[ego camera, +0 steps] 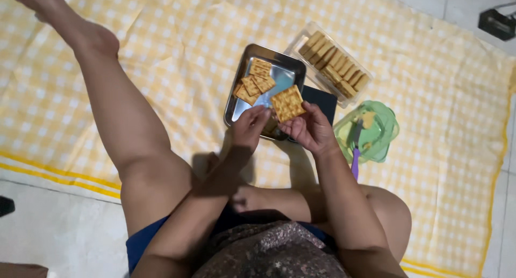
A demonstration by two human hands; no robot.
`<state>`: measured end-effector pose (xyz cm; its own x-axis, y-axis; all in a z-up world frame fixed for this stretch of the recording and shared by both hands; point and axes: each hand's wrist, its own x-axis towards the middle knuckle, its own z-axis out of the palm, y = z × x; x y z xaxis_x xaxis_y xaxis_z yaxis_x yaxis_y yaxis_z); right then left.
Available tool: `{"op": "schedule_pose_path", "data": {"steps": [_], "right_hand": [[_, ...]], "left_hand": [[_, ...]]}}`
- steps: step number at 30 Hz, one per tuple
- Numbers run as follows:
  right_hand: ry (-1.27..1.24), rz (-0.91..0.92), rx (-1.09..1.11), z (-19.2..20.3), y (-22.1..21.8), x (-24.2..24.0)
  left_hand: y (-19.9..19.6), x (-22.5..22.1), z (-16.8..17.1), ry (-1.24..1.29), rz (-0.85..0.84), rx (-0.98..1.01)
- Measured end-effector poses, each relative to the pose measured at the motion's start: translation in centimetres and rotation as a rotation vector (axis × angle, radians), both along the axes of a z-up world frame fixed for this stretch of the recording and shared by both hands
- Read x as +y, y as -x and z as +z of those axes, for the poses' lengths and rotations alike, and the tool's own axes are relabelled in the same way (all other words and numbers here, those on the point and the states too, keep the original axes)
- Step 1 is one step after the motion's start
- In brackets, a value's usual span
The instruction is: The person spreads a yellow filling onto crackers with a small knife and sandwiches them together, placing the prepared crackers onto a digital scale and into a metal tray.
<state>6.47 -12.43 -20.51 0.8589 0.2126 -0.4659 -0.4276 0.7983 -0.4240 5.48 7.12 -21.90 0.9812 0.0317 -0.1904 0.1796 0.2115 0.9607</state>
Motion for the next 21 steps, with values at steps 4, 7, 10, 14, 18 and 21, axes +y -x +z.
{"op": "schedule_pose_path", "data": {"steps": [4,7,10,14,18,21], "right_hand": [[-0.023,0.078,-0.049,0.5,1.5,-1.3],[0.231,0.108,-0.041,2.8,3.2,-1.1],[0.833,0.152,0.001,5.2,5.0,-3.9],[1.994,0.299,0.064,-0.3,5.9,-15.3],[2.167,0.229,0.258,-6.6,8.5,-23.7],[2.076,0.402,0.349,-3.8,9.3,-19.1]], "left_hand": [[-0.9,-1.9,1.4,0.333,-0.16,0.196],[-0.6,-2.3,0.5,0.392,-0.121,0.278],[-0.2,-1.2,0.7,0.376,0.005,0.394],[1.1,1.2,1.0,0.358,0.164,0.584],[2.5,1.5,0.8,0.308,0.164,0.615],[2.7,0.6,3.0,0.322,0.178,0.581]]}}
